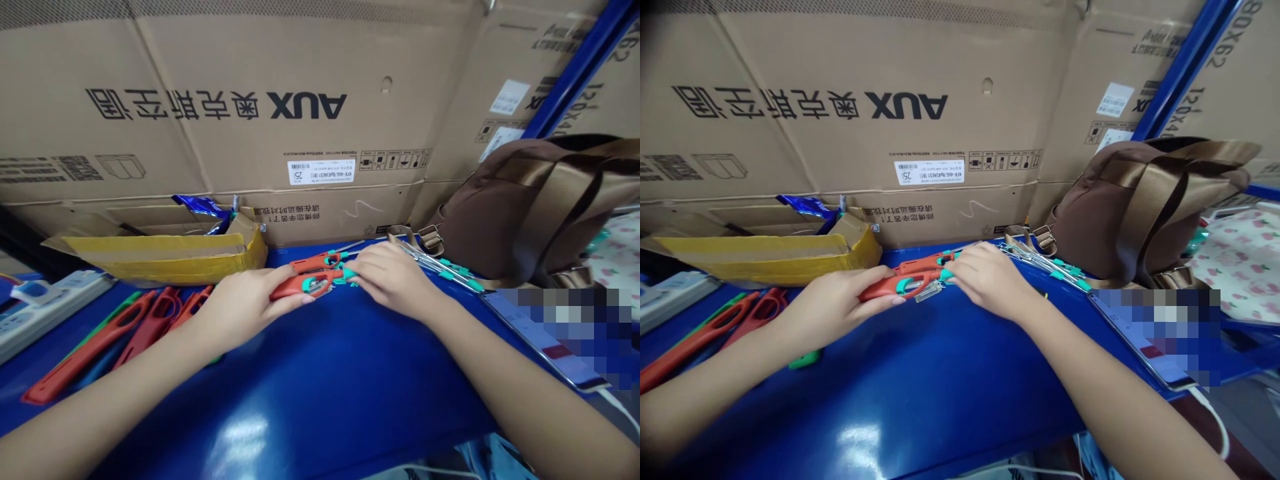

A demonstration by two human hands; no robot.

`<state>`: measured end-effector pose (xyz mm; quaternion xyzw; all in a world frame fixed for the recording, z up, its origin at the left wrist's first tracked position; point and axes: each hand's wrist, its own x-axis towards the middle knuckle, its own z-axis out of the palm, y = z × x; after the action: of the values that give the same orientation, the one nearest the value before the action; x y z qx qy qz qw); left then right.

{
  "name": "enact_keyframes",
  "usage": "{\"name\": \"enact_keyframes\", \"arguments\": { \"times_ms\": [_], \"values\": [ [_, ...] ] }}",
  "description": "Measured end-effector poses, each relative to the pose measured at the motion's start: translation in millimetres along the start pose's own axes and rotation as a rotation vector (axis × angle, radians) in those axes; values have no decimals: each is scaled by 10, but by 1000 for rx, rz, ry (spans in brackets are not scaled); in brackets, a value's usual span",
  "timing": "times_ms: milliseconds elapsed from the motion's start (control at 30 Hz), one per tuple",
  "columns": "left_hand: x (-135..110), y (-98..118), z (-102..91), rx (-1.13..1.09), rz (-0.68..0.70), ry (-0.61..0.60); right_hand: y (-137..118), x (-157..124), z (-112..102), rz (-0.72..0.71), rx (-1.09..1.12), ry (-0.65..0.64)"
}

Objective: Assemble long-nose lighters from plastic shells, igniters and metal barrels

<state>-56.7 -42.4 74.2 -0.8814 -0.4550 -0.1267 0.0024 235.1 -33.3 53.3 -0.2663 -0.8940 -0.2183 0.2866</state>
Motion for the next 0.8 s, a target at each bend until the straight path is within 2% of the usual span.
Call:
{"name": "enact_keyframes", "arguments": {
  "times_ms": [67, 167, 300, 433, 533, 633, 700, 800],
  "values": [
    [-92, 100, -6, -49, -49, -48, -132, 49, 22, -62, -14, 43],
    [-172, 201, -36, -268, -135, -148, -244, 87, 36, -89, -14, 32],
    [-183, 199, -80, -572, -193, -301, -292, 92, 29, -122, 17, 54],
    [-186, 161, -70, -703, -254, -388, -322, 82, 36, -134, 41, 53],
    [-165, 161, -50, -591, -215, -340, -303, 75, 64, -112, 38, 12],
    [-15, 148, -61, -240, -134, -169, -231, 69, 98, -1, 57, -40],
    [186, 105, -80, -72, -76, -88, -161, 59, 109, 164, 89, 46],
    [575, -22, -78, -40, -63, -119, -39, 29, 109, 473, 112, 265]
  ]
}}
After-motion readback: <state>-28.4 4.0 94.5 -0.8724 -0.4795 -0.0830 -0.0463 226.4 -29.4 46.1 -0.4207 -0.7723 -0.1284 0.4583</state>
